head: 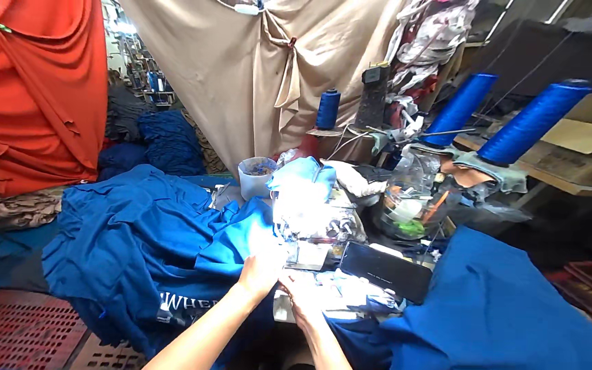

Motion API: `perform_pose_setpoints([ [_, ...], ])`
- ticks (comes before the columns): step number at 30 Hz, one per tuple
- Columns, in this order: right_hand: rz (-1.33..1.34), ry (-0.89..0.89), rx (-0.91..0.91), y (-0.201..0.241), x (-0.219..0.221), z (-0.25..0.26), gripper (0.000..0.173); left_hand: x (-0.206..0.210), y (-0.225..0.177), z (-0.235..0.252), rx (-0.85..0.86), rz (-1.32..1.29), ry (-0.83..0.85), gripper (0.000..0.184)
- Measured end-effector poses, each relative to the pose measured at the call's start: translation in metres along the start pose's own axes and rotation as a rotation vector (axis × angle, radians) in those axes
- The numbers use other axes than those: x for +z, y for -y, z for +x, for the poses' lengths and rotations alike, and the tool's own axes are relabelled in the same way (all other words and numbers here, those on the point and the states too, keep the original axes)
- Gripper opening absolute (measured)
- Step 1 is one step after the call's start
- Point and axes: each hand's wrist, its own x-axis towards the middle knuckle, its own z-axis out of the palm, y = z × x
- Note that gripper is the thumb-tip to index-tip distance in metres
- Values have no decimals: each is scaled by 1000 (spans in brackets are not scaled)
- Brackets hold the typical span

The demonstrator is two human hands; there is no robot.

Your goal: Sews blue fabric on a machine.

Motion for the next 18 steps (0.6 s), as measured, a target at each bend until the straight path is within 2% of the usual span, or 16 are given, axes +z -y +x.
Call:
perform_pose_setpoints([
  [5, -7, -40, -14, 5, -1, 9, 14, -8, -15, 18, -157, 72, 200, 32],
  [10, -28, -192, 33, 18, 5, 21, 13, -6, -16, 45, -284, 1, 247, 32],
  [12, -99, -262, 43, 20, 8, 24, 18, -14, -9, 52, -254, -41, 275, 26],
  [14, -114, -269, 40, 18, 8, 23, 21, -35, -3, 54, -214, 71, 394, 32],
  [16, -74, -218, 17, 14, 6, 19, 20, -64, 6, 51, -199, 201, 508, 37],
  [18, -48, -118, -2, 12, 2, 13, 16, -80, 30, 44, -115, 123, 452, 31],
])
